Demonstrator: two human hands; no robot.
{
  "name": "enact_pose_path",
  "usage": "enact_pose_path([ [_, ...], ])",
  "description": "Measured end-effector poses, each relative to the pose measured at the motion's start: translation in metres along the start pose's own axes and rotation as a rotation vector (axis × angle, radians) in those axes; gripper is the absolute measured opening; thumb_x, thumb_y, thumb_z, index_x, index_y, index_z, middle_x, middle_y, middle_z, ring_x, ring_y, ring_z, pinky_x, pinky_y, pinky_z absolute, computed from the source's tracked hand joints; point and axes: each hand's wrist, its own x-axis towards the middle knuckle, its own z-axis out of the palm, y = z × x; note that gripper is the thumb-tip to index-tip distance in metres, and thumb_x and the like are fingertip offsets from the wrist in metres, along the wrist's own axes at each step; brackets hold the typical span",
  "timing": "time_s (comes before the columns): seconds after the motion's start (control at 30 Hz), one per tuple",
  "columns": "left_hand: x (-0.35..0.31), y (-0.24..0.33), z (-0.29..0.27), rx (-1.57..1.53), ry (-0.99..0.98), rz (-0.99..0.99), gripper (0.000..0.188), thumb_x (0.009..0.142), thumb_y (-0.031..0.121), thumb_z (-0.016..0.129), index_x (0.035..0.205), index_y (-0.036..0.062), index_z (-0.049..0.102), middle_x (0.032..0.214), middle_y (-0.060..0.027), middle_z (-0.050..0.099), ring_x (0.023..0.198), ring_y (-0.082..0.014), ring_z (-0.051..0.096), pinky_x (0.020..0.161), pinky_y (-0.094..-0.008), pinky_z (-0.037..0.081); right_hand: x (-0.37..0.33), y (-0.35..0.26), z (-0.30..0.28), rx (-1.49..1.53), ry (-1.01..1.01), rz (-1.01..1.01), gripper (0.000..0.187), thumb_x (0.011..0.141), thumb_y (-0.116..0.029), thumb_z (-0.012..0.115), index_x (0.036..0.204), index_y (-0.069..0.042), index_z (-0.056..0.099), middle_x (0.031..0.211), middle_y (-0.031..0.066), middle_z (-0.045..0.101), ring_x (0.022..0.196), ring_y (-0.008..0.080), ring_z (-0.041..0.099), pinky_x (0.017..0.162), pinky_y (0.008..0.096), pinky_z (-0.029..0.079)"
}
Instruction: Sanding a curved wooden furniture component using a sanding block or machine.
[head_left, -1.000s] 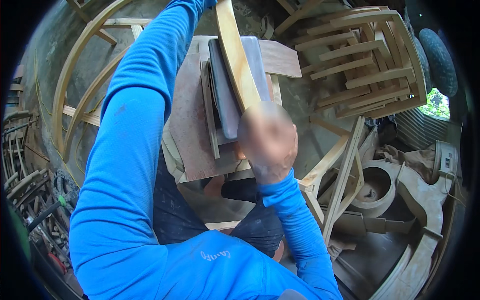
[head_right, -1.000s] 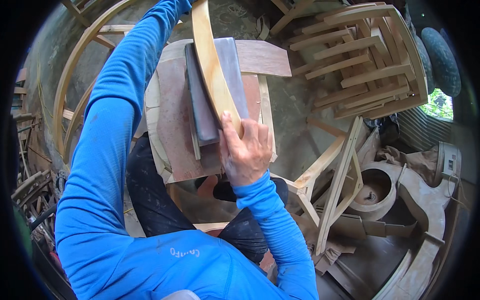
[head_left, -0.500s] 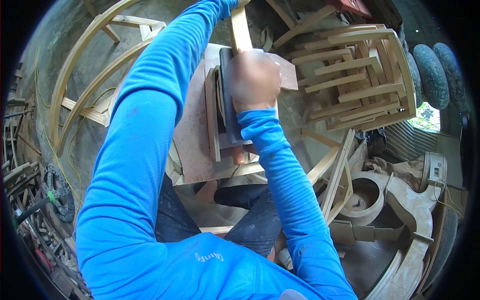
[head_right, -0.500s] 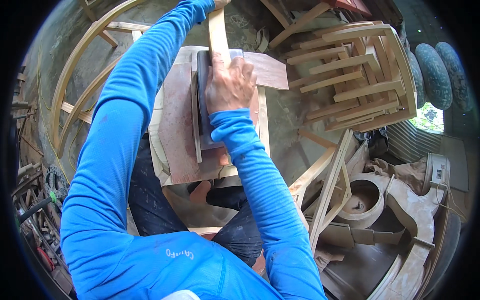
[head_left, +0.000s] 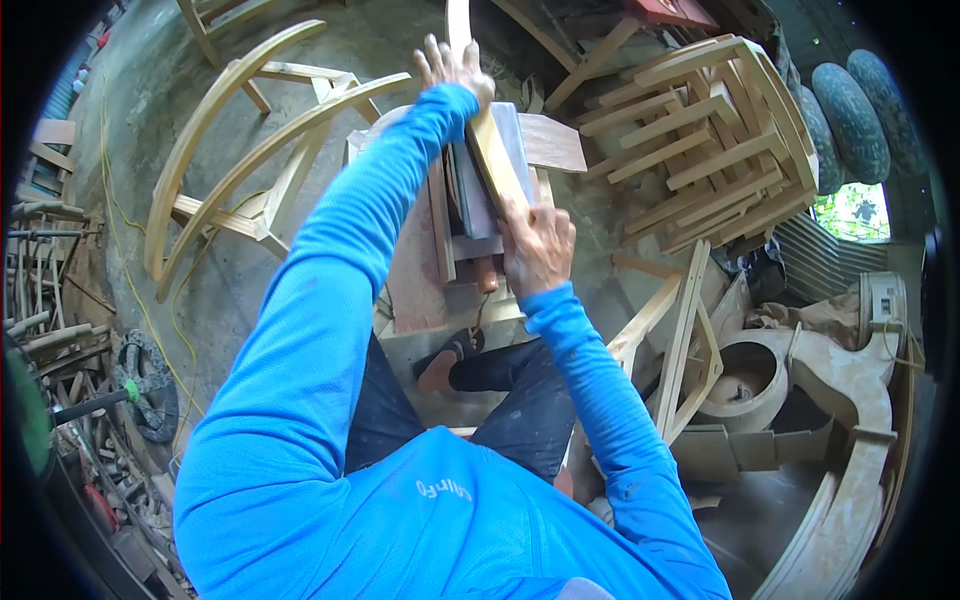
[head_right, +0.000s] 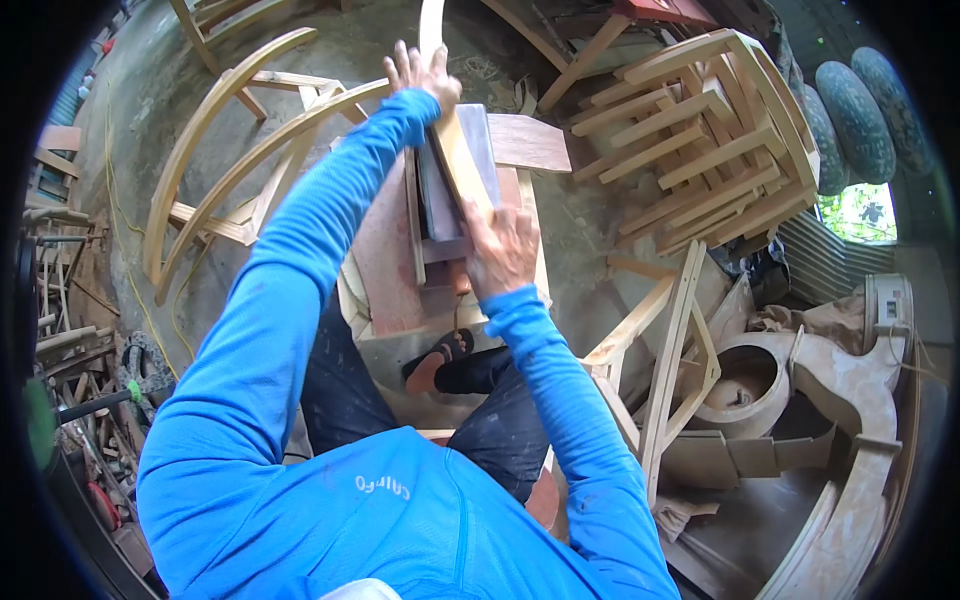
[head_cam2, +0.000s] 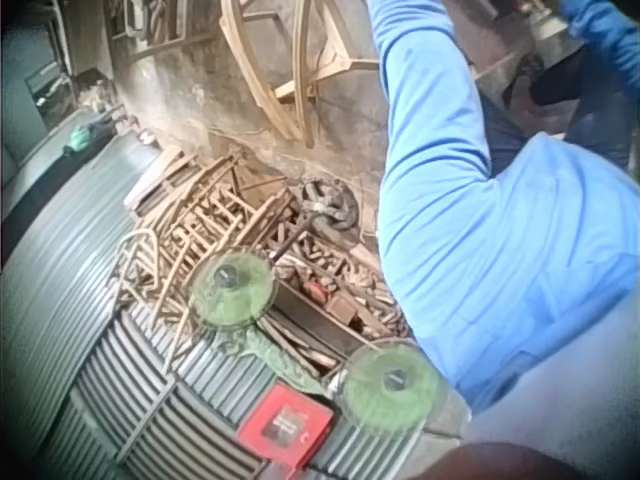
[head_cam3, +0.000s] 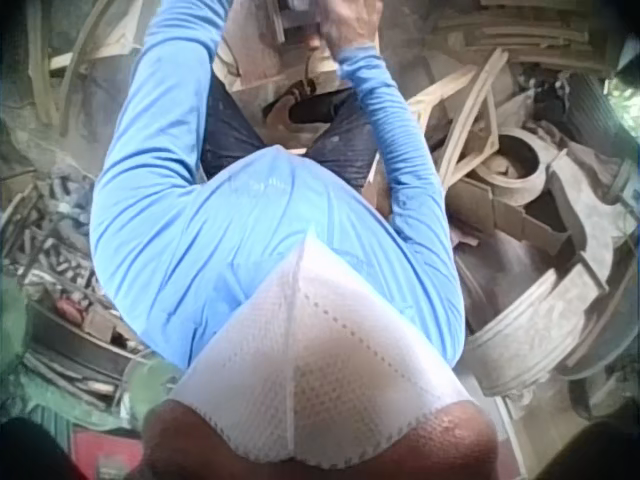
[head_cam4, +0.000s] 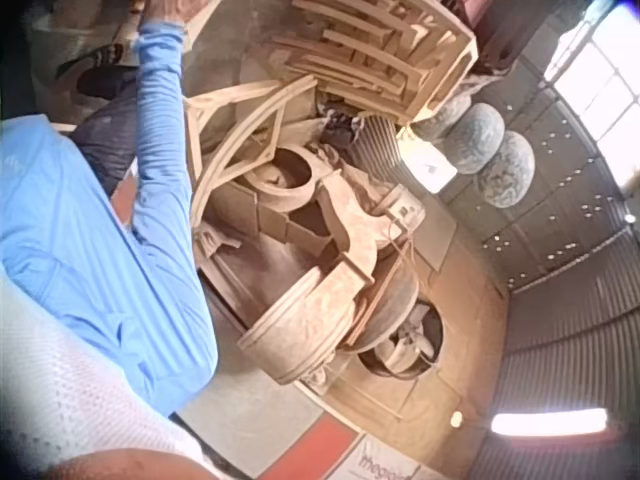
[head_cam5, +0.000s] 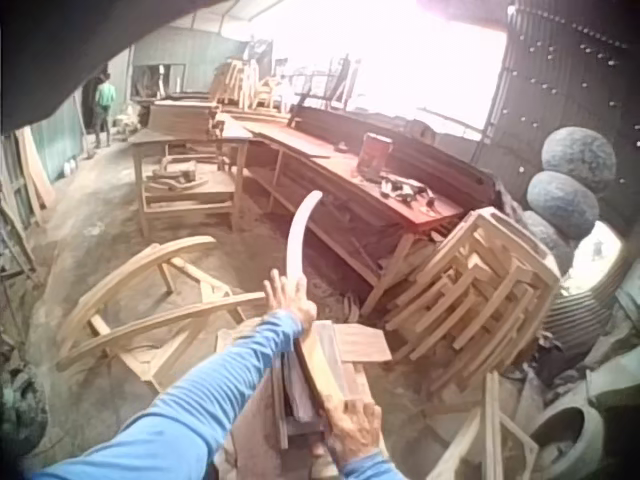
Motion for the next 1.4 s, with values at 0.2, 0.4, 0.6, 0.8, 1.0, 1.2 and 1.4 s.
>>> enact_pose_path([
  [0.2, -0.181, 0.039, -0.014, 0.124, -0.011, 0.081, 0.076, 0.094, 0.041, 0.047, 0.162, 0.0086, 0.032, 0.162, -0.035, 0.028, 0.156, -0.0514, 0.006, 0.126, -0.0627, -0.001, -0.153, -0.009, -0.088, 0.124, -0.072, 0.04, 0.053, 0.086, -0.018, 0.075, 0.138, -0.022, 0.064, 0.102, 0.0095, 0.057, 0.097, 0.0306, 0.057, 0.084, 0.0434, 0.047],
  [0.4, -0.357, 0.065, -0.036, -0.117, -0.048, 0.144, 0.086, 0.092, 0.041, 0.064, 0.162, 0.0058, 0.028, 0.159, -0.0399, 0.024, 0.154, -0.0552, 0.007, 0.124, -0.0666, 0.003, -0.305, -0.033, -0.162, 0.237, -0.173, 0.29, 0.059, 0.082, -0.011, 0.078, 0.138, -0.012, 0.061, 0.111, 0.0129, 0.061, 0.1, 0.0351, 0.062, 0.085, 0.0437, 0.054],
  [0.6, -0.433, 0.057, -0.062, -0.352, -0.179, 0.101, 0.11, 0.081, 0.045, 0.076, 0.164, 0.0093, 0.013, 0.163, -0.0352, 0.014, 0.156, -0.05, 0.003, 0.122, -0.0683, 0.007, -0.38, -0.034, -0.226, 0.335, -0.153, 0.305, 0.064, 0.074, -0.013, 0.083, 0.134, -0.006, 0.061, 0.11, 0.016, 0.068, 0.095, 0.0367, 0.069, 0.083, 0.0442, 0.057],
  [0.8, -0.419, 0.05, -0.055, -0.576, -0.152, 0.166, 0.113, 0.082, 0.034, 0.08, 0.164, 0.0024, 0.008, 0.163, -0.0307, 0.023, 0.154, -0.0439, 0.02, 0.125, -0.0562, 0.018, -0.415, -0.019, -0.261, 0.387, -0.189, 0.352, 0.064, 0.068, -0.006, 0.084, 0.128, -0.005, 0.062, 0.106, 0.0179, 0.071, 0.092, 0.0367, 0.072, 0.078, 0.0426, 0.06],
  [1.0, -0.367, 0.072, -0.079, -1.387, -0.24, -0.067, 0.106, 0.086, 0.007, 0.07, 0.163, 0.0009, -0.003, 0.149, -0.0266, 0.039, 0.132, -0.0356, 0.051, 0.114, -0.0427, 0.043, -0.397, -0.037, -0.257, 0.568, -0.046, 0.486, 0.064, 0.067, 0.0, 0.073, 0.13, -0.004, 0.062, 0.103, 0.0199, 0.072, 0.092, 0.0376, 0.073, 0.082, 0.0409, 0.06],
  [1.2, -0.375, 0.09, -0.074, -0.902, -0.025, 0.078, 0.119, 0.079, 0.024, 0.079, 0.162, -0.004, -0.001, 0.153, -0.0379, 0.032, 0.144, -0.0481, 0.035, 0.124, -0.045, 0.027, -0.391, -0.037, -0.241, 0.533, -0.24, 0.647, 0.056, 0.078, -0.007, 0.07, 0.133, -0.003, 0.061, 0.115, 0.0253, 0.071, 0.1, 0.0431, 0.071, 0.086, 0.0432, 0.059],
  [1.4, -0.37, 0.096, -0.092, -0.679, -0.083, 0.115, 0.116, 0.081, 0.034, 0.078, 0.163, -0.0025, 0.005, 0.157, -0.039, 0.022, 0.145, -0.0532, 0.029, 0.124, -0.0484, 0.026, -0.441, -0.044, -0.247, 0.629, -0.075, 0.686, 0.045, 0.085, -0.01, 0.079, 0.127, -0.004, 0.064, 0.111, 0.0217, 0.073, 0.099, 0.0418, 0.072, 0.086, 0.0433, 0.058],
])
